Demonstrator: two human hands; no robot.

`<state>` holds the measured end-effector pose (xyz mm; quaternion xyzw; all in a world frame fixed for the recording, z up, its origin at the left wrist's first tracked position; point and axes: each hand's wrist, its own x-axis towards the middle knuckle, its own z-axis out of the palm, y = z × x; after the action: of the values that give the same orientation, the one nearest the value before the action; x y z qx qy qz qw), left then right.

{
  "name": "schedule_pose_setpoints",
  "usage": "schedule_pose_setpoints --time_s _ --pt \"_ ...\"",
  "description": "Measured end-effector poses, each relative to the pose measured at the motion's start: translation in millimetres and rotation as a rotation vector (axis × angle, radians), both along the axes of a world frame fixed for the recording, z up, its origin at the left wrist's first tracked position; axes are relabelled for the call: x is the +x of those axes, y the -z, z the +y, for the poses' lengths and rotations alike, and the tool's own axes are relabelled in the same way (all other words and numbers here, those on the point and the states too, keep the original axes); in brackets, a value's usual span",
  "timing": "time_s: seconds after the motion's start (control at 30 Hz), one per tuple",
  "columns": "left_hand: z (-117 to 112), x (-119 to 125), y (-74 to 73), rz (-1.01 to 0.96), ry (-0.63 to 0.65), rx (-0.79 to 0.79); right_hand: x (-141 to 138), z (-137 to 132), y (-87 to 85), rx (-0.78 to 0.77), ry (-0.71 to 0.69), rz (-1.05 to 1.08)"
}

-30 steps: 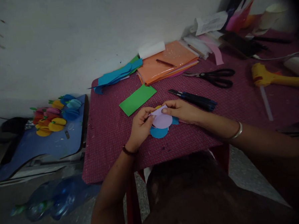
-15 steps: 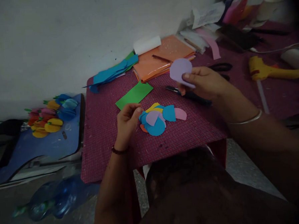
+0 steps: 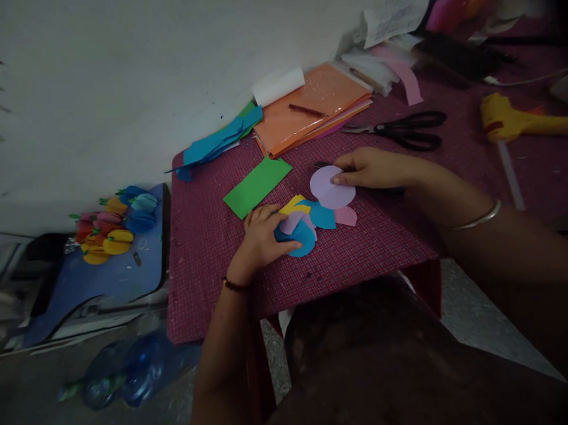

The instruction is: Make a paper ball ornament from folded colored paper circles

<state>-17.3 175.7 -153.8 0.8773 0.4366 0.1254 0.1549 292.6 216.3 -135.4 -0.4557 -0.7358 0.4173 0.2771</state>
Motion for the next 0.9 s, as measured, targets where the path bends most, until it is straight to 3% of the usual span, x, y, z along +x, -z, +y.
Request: schedule_pose_setpoints --time_s 0.13,0.23,0.3,0.37,0.43,0.6,0.77,0.9 --pt "1.6 0.1 -1.6 -0.107 -0.004 0.034 -4.3 0.6 5.3 0.058 -0.050 -0.075" --pt "2.2 -0.1 -6.7 -0.414 -0.172 0.086 -9.5 -2.2 5.3 0.103 0.000 -0.030" --pt "0.1 0.6 -11.3 -0.670 -0.294 0.005 -16.3 -7.8 2.1 0.196 0.137 0.056" --pt "-3.7 4.0 -14.9 -0.871 -0.338 -0.162 -26.6 -16.7 -2.8 0.270 0.231 0.161" --pt "-8.3 10.6 -16.3 -0.974 -0.320 -0.318 -39.7 -27.6 -6.7 0.271 0.191 0.248" --pt "-17.3 28.2 -13.2 -0.931 -0.230 -0.554 -70.7 -46.9 -1.2 0.103 -0.006 0.364" --pt "-17.5 29.1 -8.3 -0.914 -0.185 -0.679 -78.5 -46.7 6.2 -0.248 -0.028 0.570" --pt "-14.1 25.0 -4.6 -0.978 -0.191 -0.701 -74.9 -46.1 2.0 -0.296 -0.003 0.593"
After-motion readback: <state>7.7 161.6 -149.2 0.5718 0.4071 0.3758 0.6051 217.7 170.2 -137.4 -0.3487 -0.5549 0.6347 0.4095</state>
